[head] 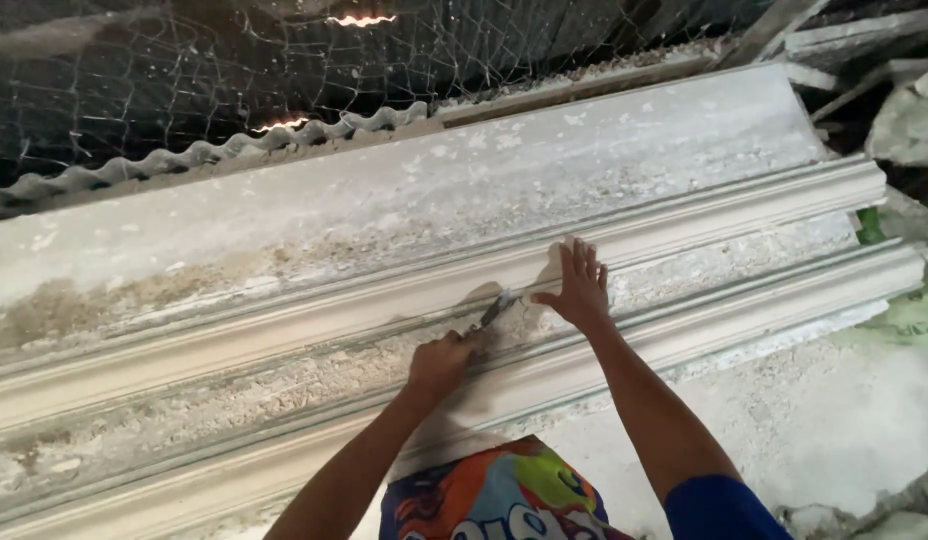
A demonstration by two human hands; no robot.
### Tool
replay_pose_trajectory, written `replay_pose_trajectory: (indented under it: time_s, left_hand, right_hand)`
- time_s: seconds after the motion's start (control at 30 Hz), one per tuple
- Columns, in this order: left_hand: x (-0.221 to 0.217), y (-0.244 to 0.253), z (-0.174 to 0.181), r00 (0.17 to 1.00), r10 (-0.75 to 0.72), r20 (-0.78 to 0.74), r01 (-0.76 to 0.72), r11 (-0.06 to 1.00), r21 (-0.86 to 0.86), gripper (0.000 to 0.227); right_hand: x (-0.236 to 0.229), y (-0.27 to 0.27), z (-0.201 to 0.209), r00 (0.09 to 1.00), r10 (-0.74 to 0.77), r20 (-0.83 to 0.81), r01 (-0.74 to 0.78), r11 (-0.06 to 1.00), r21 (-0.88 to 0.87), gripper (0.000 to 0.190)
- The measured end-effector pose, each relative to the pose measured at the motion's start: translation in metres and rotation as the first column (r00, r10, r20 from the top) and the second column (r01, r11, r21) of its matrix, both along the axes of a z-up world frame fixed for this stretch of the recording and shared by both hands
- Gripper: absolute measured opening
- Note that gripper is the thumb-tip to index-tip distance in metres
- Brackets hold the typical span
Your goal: The person uses a small metal tool to scrape and smooth the surface of a long, white decorative molding piece. They work along the length of the molding, removing excess material and refining the edges.
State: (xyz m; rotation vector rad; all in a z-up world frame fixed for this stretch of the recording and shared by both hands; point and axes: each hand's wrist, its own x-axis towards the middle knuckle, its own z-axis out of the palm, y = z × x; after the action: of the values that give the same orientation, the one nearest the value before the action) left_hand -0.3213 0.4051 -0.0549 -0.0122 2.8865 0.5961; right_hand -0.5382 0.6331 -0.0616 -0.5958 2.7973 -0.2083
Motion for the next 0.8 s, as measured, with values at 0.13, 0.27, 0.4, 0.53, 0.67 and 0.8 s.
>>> replay_pose_trajectory:
  time_s: [0.13,0.27,0.4,0.53,0.67,0.8]
  left_hand:
    - [0.006,-0.02,0.046,0.998,0.03,0.052,-0.029,0.999,-0.016,0.025]
    - [-0.024,0.011,0.043,0.987,0.013,0.162,-0.024,0.998,0.066,0.032]
    - [-0.037,0.029,0.061,0.986,-0.003,0.166,-0.015,0.994,0.106,0.035]
    - [-0.017,0.013,0.002,0.974,0.044,0.222,-0.047,0.999,0.009,0.037]
    - [-0.036,0.034,0.042,0.998,0.03,0.061,-0.026,0.998,-0.064,0.027]
    - [-0.045,0.059,0.042,0.997,0.072,0.01,-0.07,0.989,-0.131,0.032]
  right_hand:
    - [0.001,-0.003,0.013,0.998,-0.021,0.055,0.021,1.0,0.005,0.121]
    - [0.002,-0.001,0.016,1.0,0.004,0.009,-0.004,1.0,-0.005,0.122]
    - [-0.009,0.014,0.004,0.999,0.036,-0.013,-0.037,0.999,-0.038,0.12]
    - [-0.027,0.051,0.013,0.996,0.081,-0.035,-0.085,0.986,-0.14,0.097]
    - [-0.062,0.081,0.009,0.987,0.139,-0.078,-0.147,0.983,-0.108,0.107]
    - [-0.074,0.084,-0.001,0.962,0.247,-0.118,-0.263,0.954,-0.142,0.108]
